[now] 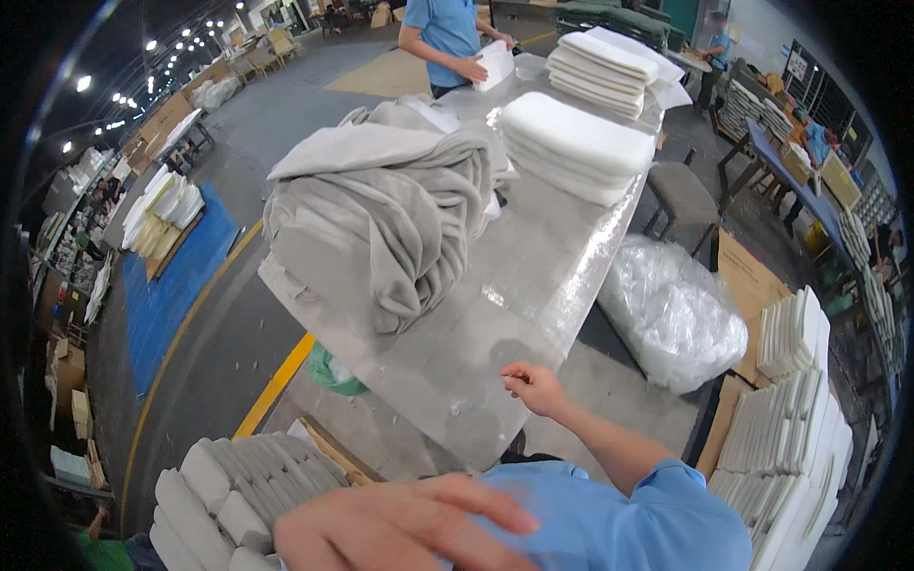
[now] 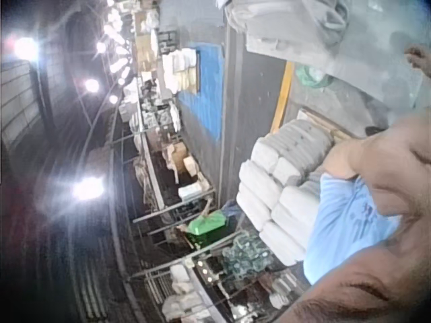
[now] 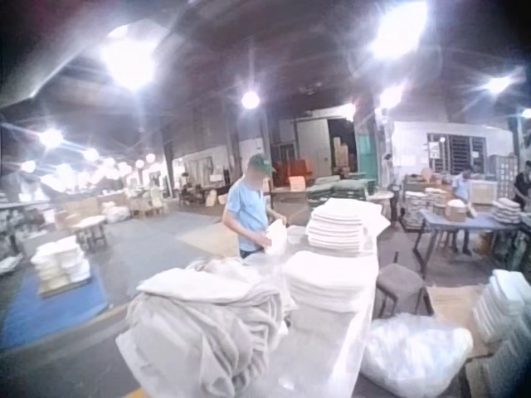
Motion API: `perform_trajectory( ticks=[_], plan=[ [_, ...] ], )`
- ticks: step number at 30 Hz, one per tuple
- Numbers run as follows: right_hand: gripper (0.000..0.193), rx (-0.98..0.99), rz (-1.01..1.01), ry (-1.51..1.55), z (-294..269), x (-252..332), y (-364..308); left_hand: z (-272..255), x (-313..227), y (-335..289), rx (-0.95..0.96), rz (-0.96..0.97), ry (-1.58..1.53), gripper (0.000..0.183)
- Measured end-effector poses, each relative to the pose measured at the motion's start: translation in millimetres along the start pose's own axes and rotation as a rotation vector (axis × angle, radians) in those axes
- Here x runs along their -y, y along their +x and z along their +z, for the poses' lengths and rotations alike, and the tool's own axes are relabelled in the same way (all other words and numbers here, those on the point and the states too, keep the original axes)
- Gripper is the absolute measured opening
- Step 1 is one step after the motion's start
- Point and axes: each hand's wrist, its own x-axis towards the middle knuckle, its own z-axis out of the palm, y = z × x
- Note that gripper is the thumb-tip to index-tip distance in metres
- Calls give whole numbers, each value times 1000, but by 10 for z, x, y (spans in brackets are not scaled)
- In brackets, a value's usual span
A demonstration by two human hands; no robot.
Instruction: The person inserts white foam cushions into gray fabric covers at a work table in a factory. They repeatedly pick up a foam piece, pull open a cover, insert the foam, and adjust the cover to fit before stacking the finished cushion.
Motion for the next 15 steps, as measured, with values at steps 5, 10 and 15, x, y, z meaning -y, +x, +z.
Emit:
perform_trajectory(
  ticks=[5, 10, 15],
  plan=[
    [20, -81, 124, 79, -412, 104, -34, -115, -91, 132, 157, -98, 38, 20],
    [21, -125, 189, 172, -401, -26, -184, -69, -187, 16, 39, -306, 83, 15],
    [19, -180, 282, 181, -431, -289, -481, 236, 274, -86, -54, -314, -513, 19]
  ],
)
